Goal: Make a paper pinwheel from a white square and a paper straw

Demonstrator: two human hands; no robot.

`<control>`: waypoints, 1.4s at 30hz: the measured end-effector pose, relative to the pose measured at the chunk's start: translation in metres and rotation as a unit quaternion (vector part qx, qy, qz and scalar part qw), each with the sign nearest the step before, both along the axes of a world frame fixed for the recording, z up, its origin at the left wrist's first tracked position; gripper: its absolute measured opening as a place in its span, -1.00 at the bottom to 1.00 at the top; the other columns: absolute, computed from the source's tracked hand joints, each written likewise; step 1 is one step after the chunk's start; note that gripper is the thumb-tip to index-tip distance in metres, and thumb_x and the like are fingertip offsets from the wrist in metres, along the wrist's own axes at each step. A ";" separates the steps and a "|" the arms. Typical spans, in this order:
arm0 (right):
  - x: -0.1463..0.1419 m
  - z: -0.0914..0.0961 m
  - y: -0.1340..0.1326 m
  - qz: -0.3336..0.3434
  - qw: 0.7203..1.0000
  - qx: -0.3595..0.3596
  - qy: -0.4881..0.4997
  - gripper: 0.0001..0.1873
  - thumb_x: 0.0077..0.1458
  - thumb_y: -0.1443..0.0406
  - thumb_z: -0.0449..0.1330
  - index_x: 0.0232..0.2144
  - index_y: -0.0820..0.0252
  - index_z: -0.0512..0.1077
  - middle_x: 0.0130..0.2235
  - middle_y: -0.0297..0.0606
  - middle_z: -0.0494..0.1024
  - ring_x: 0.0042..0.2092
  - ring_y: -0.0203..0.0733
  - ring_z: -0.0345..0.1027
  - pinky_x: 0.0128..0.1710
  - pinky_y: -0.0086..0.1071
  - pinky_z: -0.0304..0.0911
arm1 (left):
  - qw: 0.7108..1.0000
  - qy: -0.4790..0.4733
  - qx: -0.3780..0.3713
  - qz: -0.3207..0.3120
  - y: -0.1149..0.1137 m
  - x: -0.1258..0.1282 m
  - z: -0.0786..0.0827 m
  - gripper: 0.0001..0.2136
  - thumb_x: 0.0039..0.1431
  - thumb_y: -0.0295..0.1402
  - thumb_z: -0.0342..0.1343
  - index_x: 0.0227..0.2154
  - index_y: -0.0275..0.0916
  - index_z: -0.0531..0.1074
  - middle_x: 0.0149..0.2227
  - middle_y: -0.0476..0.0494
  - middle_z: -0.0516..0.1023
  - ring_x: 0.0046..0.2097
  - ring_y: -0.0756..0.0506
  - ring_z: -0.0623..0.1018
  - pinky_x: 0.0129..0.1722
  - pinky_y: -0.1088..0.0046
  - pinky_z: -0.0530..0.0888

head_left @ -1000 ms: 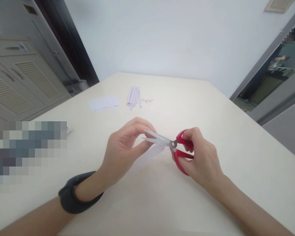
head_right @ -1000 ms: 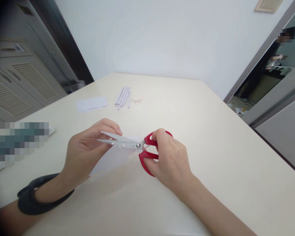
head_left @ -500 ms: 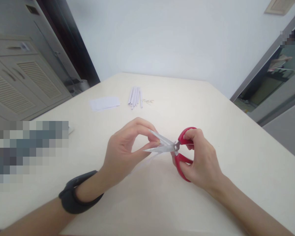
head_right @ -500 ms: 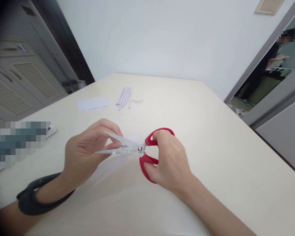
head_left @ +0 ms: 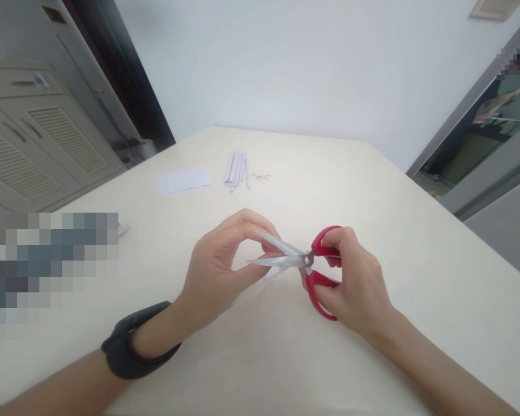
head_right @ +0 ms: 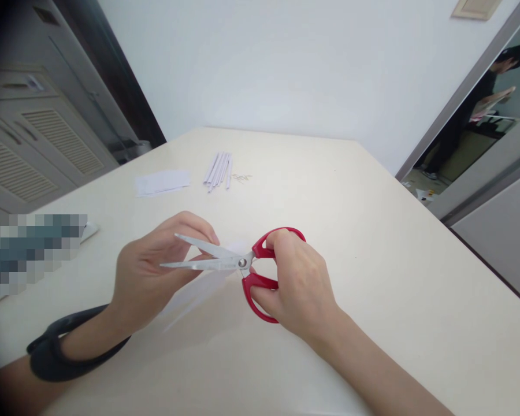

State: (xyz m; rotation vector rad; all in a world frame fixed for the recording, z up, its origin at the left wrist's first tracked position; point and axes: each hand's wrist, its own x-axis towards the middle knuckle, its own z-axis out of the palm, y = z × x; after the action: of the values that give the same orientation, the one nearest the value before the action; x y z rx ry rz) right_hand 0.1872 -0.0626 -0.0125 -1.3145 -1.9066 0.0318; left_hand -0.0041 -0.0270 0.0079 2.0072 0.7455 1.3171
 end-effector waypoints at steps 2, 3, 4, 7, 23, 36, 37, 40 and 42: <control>0.000 0.000 0.000 -0.003 1.000 -0.002 -0.003 -0.67 -0.19 0.41 0.15 -0.33 0.11 0.14 -0.35 -0.34 0.39 -0.45 -0.32 0.24 -0.51 -0.46 0.19 | 1.000 0.005 0.005 -0.001 0.000 0.000 0.001 -0.90 0.04 -0.53 0.15 -0.43 -0.19 0.48 -0.35 -0.07 0.44 -0.29 -0.03 0.44 -0.27 0.44 0.39; 0.000 0.001 0.000 -0.004 1.000 -0.001 -0.004 -0.68 -0.19 0.41 0.15 -0.33 0.11 0.14 -0.36 -0.34 0.39 -0.46 -0.32 0.24 -0.51 -0.46 0.19 | 1.000 0.008 0.006 -0.001 0.000 0.000 0.002 -0.90 0.04 -0.53 0.16 -0.44 -0.19 0.47 -0.35 -0.06 0.44 -0.30 -0.03 0.44 -0.27 0.44 0.39; 0.000 0.001 0.000 -0.005 1.000 0.000 -0.004 -0.68 -0.19 0.41 0.14 -0.33 0.11 0.15 -0.37 -0.33 0.40 -0.46 -0.32 0.24 -0.52 -0.46 0.20 | 1.000 0.011 0.007 0.001 -0.001 0.000 0.002 -0.90 0.04 -0.53 0.16 -0.44 -0.19 0.47 -0.35 -0.06 0.44 -0.30 -0.03 0.44 -0.27 0.44 0.39; -0.001 0.001 0.000 -0.004 1.000 0.005 -0.002 -0.69 -0.19 0.41 0.14 -0.33 0.11 0.15 -0.37 -0.33 0.40 -0.45 -0.31 0.25 -0.51 -0.46 0.21 | 1.000 0.025 0.006 0.015 -0.001 0.000 0.003 -0.92 0.05 -0.50 0.15 -0.46 -0.18 0.46 -0.36 -0.06 0.45 -0.30 -0.04 0.44 -0.28 0.43 0.40; -0.001 0.004 0.001 -0.014 1.000 0.009 -0.025 -0.72 -0.16 0.40 0.11 -0.36 0.12 0.12 -0.41 -0.36 0.40 -0.48 -0.33 0.23 -0.55 -0.47 0.14 | 1.000 0.028 -0.004 0.008 -0.001 0.000 0.003 -0.87 0.02 -0.56 0.16 -0.47 -0.18 0.46 -0.35 -0.03 0.44 -0.32 -0.01 0.43 -0.30 0.47 0.38; -0.001 0.005 0.000 -0.046 0.998 0.015 -0.040 -0.71 -0.19 0.41 0.13 -0.40 0.10 0.09 -0.50 -0.46 0.36 -0.56 -0.39 0.13 -0.61 -0.52 0.04 | 0.999 0.035 0.035 0.014 0.002 -0.001 0.000 -0.85 0.05 -0.59 0.12 -0.45 -0.18 0.44 -0.34 -0.03 0.45 -0.29 -0.01 0.45 -0.27 0.46 0.40; -0.001 0.004 0.000 -0.046 0.998 0.013 -0.038 -0.70 -0.19 0.41 0.13 -0.40 0.10 0.09 -0.49 -0.46 0.36 -0.56 -0.38 0.13 -0.61 -0.52 0.04 | 0.999 0.032 0.035 0.011 0.003 0.000 0.000 -0.85 0.06 -0.58 0.12 -0.45 -0.18 0.44 -0.34 -0.03 0.45 -0.30 -0.01 0.45 -0.27 0.46 0.39; -0.002 0.004 0.000 -0.041 0.999 0.000 -0.025 -0.69 -0.18 0.41 0.14 -0.39 0.09 0.08 -0.48 -0.46 0.37 -0.54 -0.38 0.15 -0.59 -0.51 0.07 | 1.000 0.015 0.026 0.002 0.004 0.000 -0.001 -0.86 0.07 -0.57 0.12 -0.45 -0.18 0.44 -0.34 -0.04 0.44 -0.29 -0.02 0.44 -0.27 0.45 0.40; -0.001 0.004 0.000 -0.042 0.999 -0.014 -0.005 -0.68 -0.17 0.41 0.14 -0.38 0.09 0.08 -0.45 -0.45 0.39 -0.54 -0.38 0.16 -0.57 -0.50 0.10 | 1.000 -0.004 0.019 -0.010 0.004 0.000 -0.002 -0.87 0.08 -0.55 0.11 -0.42 -0.18 0.45 -0.34 -0.06 0.45 -0.28 -0.04 0.44 -0.26 0.41 0.40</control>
State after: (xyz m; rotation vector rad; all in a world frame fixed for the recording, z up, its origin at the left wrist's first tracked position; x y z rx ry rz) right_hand 0.1857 -0.0623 -0.0084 -1.4156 -1.8637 0.0086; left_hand -0.0043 -0.0227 0.0061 2.0318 0.7003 1.3373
